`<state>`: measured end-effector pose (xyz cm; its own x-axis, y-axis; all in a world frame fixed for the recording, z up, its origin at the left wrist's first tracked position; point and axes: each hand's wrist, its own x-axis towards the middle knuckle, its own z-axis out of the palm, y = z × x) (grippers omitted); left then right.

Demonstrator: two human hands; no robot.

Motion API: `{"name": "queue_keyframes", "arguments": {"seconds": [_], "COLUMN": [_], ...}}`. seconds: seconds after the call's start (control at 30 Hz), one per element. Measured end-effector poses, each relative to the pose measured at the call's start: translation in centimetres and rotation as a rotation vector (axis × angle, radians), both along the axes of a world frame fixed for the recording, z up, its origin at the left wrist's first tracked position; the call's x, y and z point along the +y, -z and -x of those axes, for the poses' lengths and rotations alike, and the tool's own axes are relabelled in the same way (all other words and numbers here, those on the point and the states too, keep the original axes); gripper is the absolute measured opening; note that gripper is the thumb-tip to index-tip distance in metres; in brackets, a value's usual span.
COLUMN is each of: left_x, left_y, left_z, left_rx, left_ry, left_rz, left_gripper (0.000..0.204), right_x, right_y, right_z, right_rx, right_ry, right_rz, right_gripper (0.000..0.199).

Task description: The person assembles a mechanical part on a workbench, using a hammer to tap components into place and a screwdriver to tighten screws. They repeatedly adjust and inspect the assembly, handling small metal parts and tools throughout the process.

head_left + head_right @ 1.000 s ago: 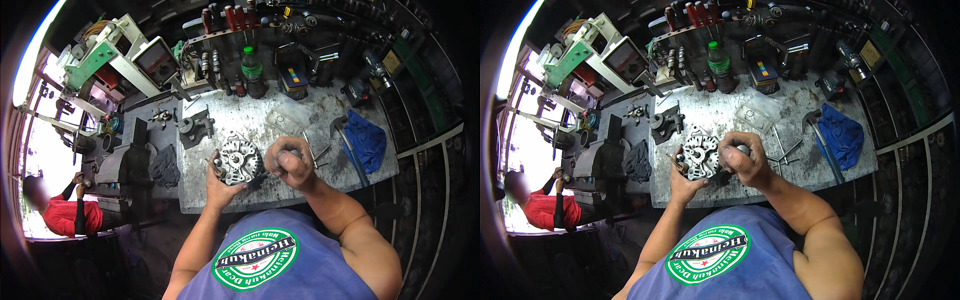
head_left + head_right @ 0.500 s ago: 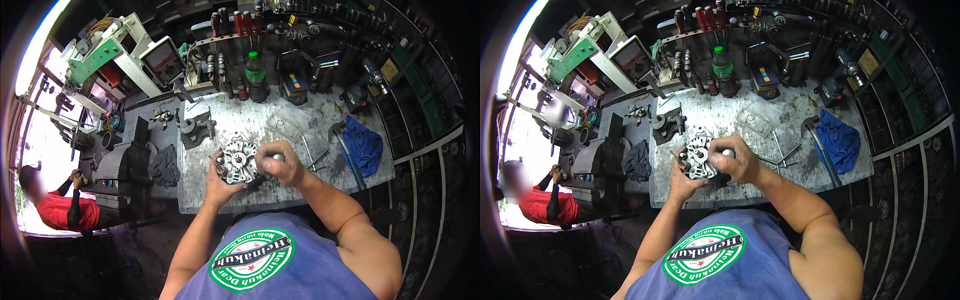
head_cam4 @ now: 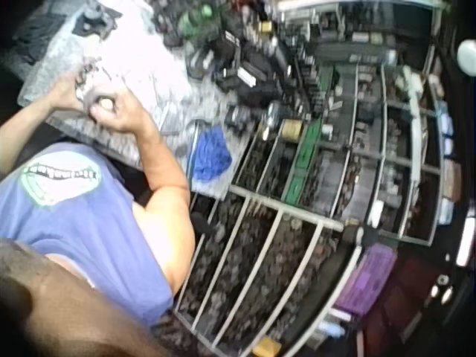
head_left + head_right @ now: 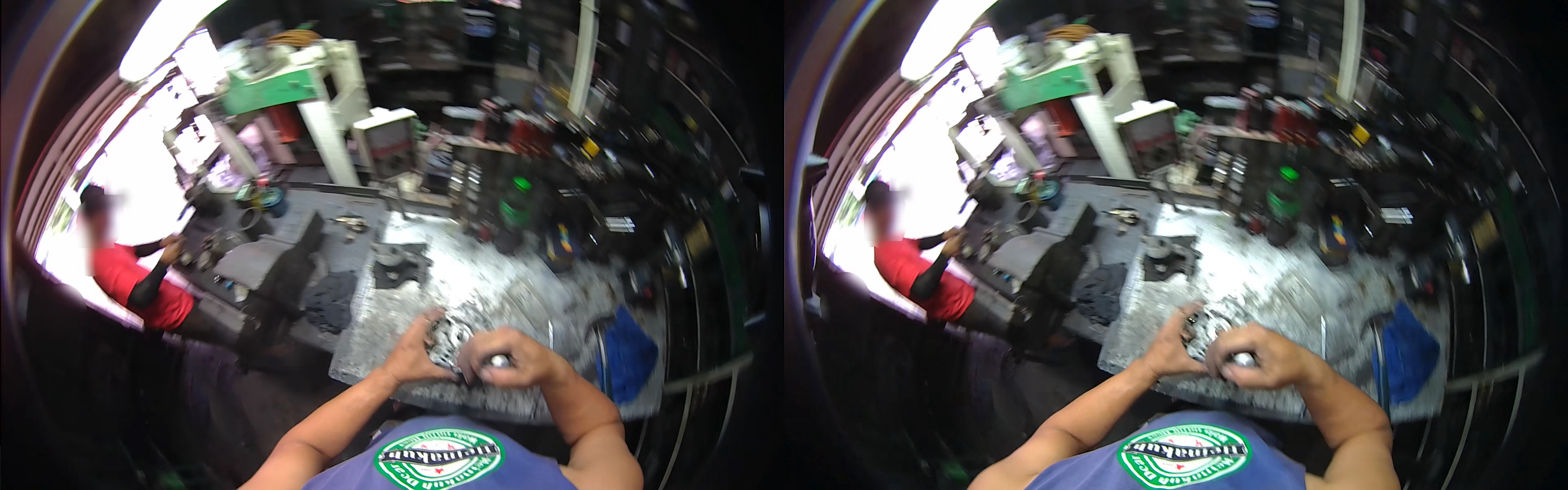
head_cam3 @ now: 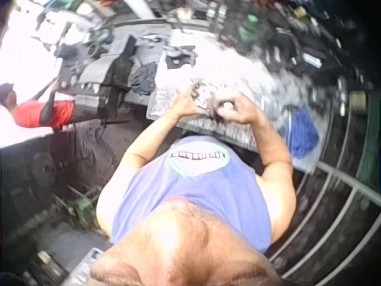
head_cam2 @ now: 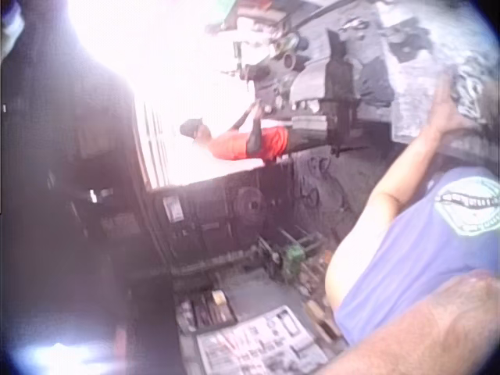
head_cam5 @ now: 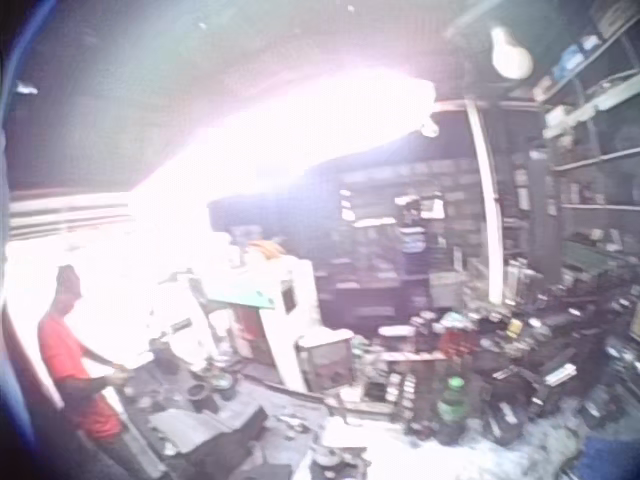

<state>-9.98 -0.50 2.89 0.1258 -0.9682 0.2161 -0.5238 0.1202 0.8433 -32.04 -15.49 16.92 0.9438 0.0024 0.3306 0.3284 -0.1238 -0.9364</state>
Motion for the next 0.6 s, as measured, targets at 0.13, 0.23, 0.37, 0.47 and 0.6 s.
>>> {"name": "queue_keyframes", "arguments": {"seconds": [0.13,0.23,0.37,0.47,0.6], "left_x": [-0.8,-1.1,-1.3,-1.6,-1.7], "left_y": [-0.4,-0.2,-0.1,-0.2,-0.3], "left_z": [-1.4,-1.6,-1.8,-2.0,-1.8], "left_rx": [0.052,-0.079,-0.095,-0.085,-0.065], "left_ry": [0.115,0.081,0.081,0.071,0.056], "left_rz": [0.05,0.12,0.106,0.11,0.083], "left_gripper": [0.126,0.122,0.113,0.107,0.107], "right_x": [-0.7,0.8,1.2,0.8,0.7], "right_y": [0.8,1.7,2.0,1.7,2.0], "right_z": [-1.6,-0.5,-0.4,-1.3,-1.3], "right_rx": [0.228,-0.053,-0.145,-0.179,-0.261], "right_ry": [-0.333,-0.014,-0.059,-0.138,0.123], "right_rz": [-0.032,0.01,0.013,-0.124,-0.175], "right_gripper": [0.019,0.013,0.018,0.021,0.028]}}
